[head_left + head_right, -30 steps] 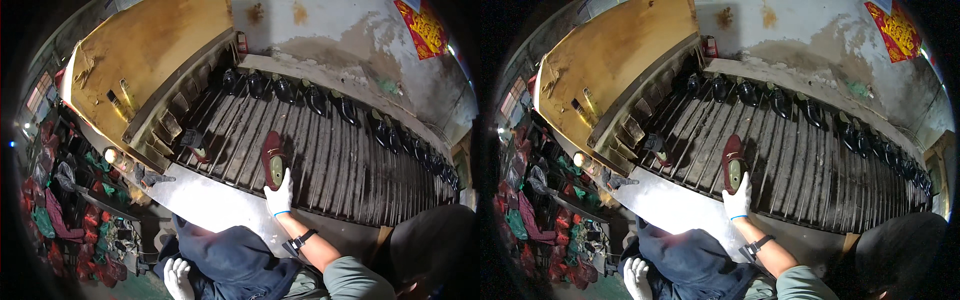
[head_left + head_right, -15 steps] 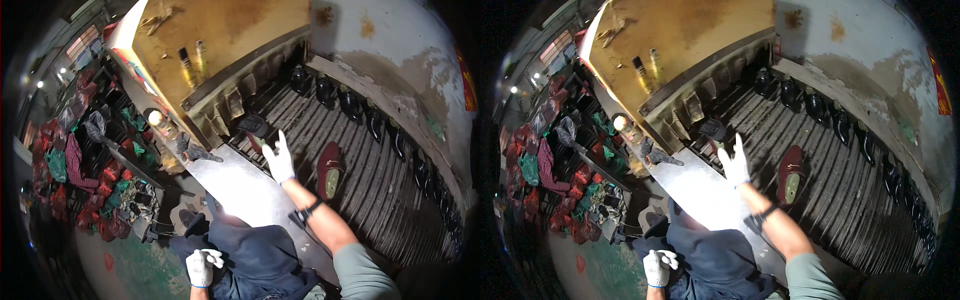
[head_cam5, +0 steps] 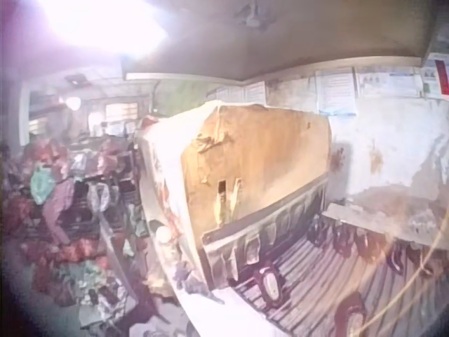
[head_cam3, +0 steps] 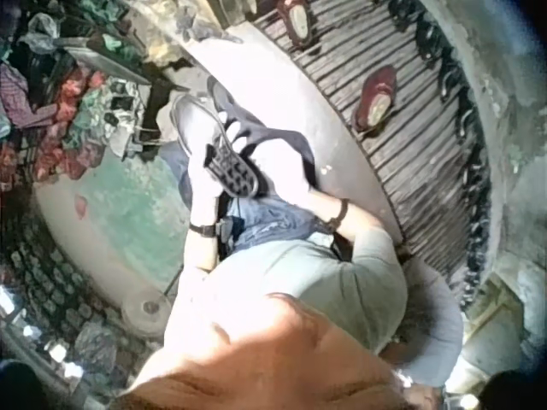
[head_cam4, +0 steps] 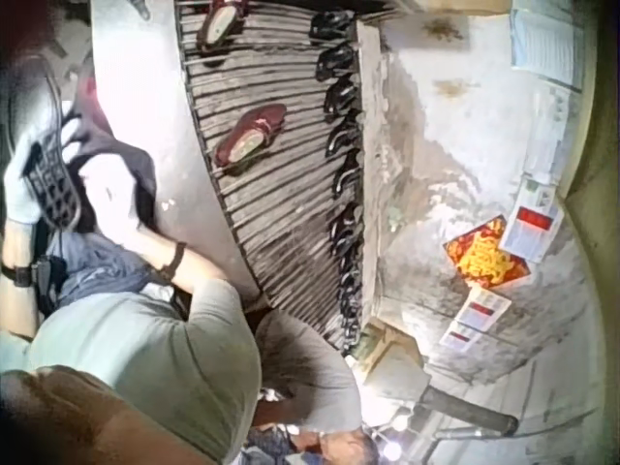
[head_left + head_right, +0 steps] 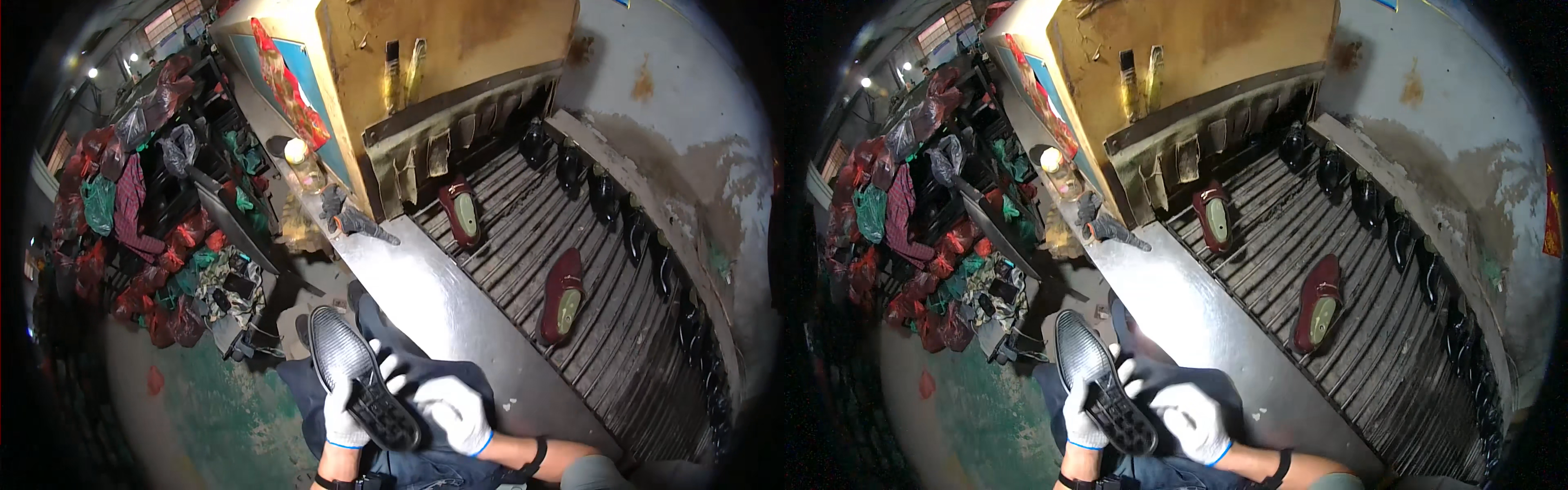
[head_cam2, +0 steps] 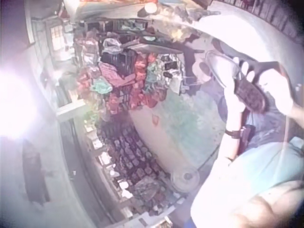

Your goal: The person polishes a maroon leather shoe using a brush and a cloth. They repeatedly brush the shoe's surface, wipe it with a cloth, and rotate it to access different areas. The shoe is placed on a cloth on their lap during the process.

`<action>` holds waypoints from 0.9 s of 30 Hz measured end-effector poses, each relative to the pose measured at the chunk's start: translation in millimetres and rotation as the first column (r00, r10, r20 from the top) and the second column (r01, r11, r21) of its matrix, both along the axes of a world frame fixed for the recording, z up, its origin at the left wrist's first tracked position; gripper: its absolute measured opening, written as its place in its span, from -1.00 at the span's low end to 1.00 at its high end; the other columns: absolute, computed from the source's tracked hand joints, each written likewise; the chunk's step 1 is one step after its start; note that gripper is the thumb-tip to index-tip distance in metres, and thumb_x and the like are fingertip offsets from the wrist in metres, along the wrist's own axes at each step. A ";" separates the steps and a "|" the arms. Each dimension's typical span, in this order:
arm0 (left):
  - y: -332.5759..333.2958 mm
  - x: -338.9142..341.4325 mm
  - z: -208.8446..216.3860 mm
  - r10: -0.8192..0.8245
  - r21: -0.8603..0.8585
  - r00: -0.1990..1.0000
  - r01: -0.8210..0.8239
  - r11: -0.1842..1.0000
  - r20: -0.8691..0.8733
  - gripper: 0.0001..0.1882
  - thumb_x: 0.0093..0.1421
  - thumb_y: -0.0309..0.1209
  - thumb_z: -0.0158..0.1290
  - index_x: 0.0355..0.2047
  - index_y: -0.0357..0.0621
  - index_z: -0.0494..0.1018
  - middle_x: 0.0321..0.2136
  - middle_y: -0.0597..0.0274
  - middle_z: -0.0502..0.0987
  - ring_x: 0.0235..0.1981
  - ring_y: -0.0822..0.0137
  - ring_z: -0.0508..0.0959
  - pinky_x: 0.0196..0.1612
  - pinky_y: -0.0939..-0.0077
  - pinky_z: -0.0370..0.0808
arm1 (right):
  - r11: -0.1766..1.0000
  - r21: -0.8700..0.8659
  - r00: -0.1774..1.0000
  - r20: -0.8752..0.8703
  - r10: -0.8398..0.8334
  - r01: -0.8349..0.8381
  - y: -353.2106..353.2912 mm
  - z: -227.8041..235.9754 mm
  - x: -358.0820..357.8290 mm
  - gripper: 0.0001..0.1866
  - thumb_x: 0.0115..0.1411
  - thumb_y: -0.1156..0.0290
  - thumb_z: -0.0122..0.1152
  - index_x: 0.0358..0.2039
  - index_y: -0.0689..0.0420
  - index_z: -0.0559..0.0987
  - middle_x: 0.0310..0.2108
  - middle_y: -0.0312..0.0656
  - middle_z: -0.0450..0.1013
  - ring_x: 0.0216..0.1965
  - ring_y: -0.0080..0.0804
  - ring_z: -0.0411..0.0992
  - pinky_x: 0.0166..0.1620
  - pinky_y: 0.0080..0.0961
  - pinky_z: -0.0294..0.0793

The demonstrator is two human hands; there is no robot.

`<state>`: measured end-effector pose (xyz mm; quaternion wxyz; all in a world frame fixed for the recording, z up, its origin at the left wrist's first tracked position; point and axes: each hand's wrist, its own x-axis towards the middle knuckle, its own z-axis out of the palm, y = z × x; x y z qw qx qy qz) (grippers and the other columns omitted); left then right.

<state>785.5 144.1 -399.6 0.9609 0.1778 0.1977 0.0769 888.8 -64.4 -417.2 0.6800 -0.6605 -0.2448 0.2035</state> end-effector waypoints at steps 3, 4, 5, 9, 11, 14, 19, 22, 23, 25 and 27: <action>-11.0 -26.6 14.7 0.101 0.086 0.988 -0.092 0.992 -0.113 -0.08 0.47 -0.12 0.24 0.61 -0.33 0.07 0.54 -0.03 0.30 0.46 -0.24 0.44 0.53 -0.23 0.43 | 0.965 -0.066 0.964 0.096 -0.248 0.255 17.0 -30.2 72.9 -0.45 0.34 0.56 0.34 0.34 0.23 0.52 0.00 -0.13 0.61 -0.09 -0.44 0.57 -0.08 -0.48 0.60; -20.0 -37.7 14.2 0.106 0.123 0.991 -0.096 0.988 -0.077 -0.08 0.45 -0.16 0.26 0.62 -0.29 0.06 0.55 0.00 0.31 0.49 -0.17 0.42 0.54 -0.22 0.41 | 0.914 -0.109 0.917 0.130 -0.376 0.390 21.5 -71.0 112.6 -0.31 0.29 0.44 0.43 0.41 0.26 0.47 0.10 -0.11 0.48 0.05 -0.36 0.49 0.14 -0.38 0.56; -29.3 -50.8 12.8 0.132 0.169 0.990 -0.122 0.978 -0.047 -0.06 0.43 -0.21 0.29 0.63 -0.25 0.05 0.55 0.03 0.31 0.51 -0.10 0.40 0.56 -0.20 0.39 | 0.842 -0.272 0.880 0.245 -0.408 0.466 38.5 -84.8 152.1 -0.19 0.25 0.34 0.48 0.47 0.27 0.41 0.16 -0.01 0.48 0.12 -0.19 0.49 0.21 -0.29 0.54; -42.1 -80.1 16.4 0.230 0.330 0.964 -0.175 0.928 -0.134 0.08 0.14 -0.29 0.51 0.58 -0.28 0.19 0.41 0.02 0.47 0.41 0.09 0.51 0.47 0.08 0.45 | 0.568 -0.424 0.695 0.570 -0.437 0.705 105.1 -128.4 279.8 0.09 0.09 0.01 0.61 0.55 0.15 0.34 0.23 0.29 0.54 0.25 0.27 0.54 0.33 0.09 0.52; -15.6 -74.3 7.0 0.160 0.477 0.973 -0.063 0.876 -0.165 0.07 0.13 -0.19 0.54 0.53 -0.27 0.24 0.31 0.04 0.55 0.28 0.09 0.62 0.34 0.16 0.59 | 0.707 -0.442 0.833 0.254 -0.491 0.552 98.2 -175.0 357.6 0.04 0.06 0.01 0.65 0.50 0.11 0.41 0.22 0.30 0.58 0.25 0.26 0.56 0.31 0.05 0.55; 26.2 -64.6 16.9 0.176 0.610 0.962 -0.012 0.792 -0.210 -0.14 0.31 -0.01 0.39 0.42 -0.30 0.37 0.17 0.05 0.62 0.12 0.17 0.68 0.22 0.22 0.66 | 0.650 -0.600 0.884 0.292 -0.366 0.467 116.0 -181.0 376.4 -0.03 0.05 -0.03 0.65 0.40 0.14 0.48 0.15 0.20 0.65 0.17 0.26 0.62 0.21 0.04 0.61; 58.8 -36.5 4.0 0.012 0.290 0.995 0.017 0.957 -0.098 -0.26 0.45 -0.11 0.27 0.42 -0.39 0.36 0.32 -0.17 0.56 0.27 -0.02 0.64 0.36 0.08 0.60 | 0.856 -0.411 0.868 -0.239 -0.434 0.315 95.3 -131.5 371.9 -0.36 0.26 0.05 0.53 0.27 0.05 0.61 -0.03 -0.05 0.70 -0.09 -0.06 0.66 -0.15 0.06 0.70; 51.4 -43.6 1.0 0.099 0.198 0.995 -0.091 0.976 -0.029 -0.16 0.45 -0.24 0.29 0.58 -0.20 0.16 0.50 -0.27 0.34 0.48 -0.20 0.42 0.51 -0.15 0.44 | 0.936 0.136 0.438 -0.899 -0.020 0.323 49.0 -150.6 354.5 -0.40 0.36 0.03 0.46 0.29 0.06 0.56 -0.05 -0.06 0.63 -0.12 -0.02 0.63 -0.26 0.11 0.70; 52.2 -53.0 2.3 0.127 0.180 0.992 -0.121 0.976 -0.019 -0.12 0.44 -0.26 0.30 0.62 -0.14 0.11 0.52 -0.27 0.31 0.51 -0.22 0.38 0.54 -0.19 0.40 | 0.924 0.235 0.371 -0.922 0.114 0.301 44.1 -119.0 301.1 -0.38 0.39 0.01 0.43 0.31 0.08 0.54 -0.03 -0.02 0.62 -0.08 0.00 0.63 -0.19 0.12 0.72; 48.8 -48.9 5.6 0.115 0.134 0.993 -0.117 0.984 0.027 -0.13 0.51 -0.13 0.23 0.66 0.00 0.05 0.50 -0.24 0.33 0.50 -0.22 0.40 0.54 -0.18 0.39 | 0.834 0.467 0.478 -0.827 0.295 0.294 9.0 -55.3 204.5 -0.29 0.38 -0.03 0.40 0.35 0.18 0.50 0.08 0.07 0.59 0.02 0.04 0.62 0.03 0.14 0.72; 47.2 -44.7 4.2 0.089 0.140 0.993 -0.099 0.985 0.072 -0.16 0.55 -0.04 0.15 0.66 0.02 0.05 0.45 -0.23 0.39 0.46 -0.19 0.45 0.51 -0.17 0.44 | 0.823 0.504 0.531 -0.787 0.313 0.261 -4.6 -2.3 133.8 -0.21 0.37 -0.02 0.37 0.41 0.25 0.43 0.17 0.14 0.55 0.08 0.06 0.60 0.17 0.13 0.65</action>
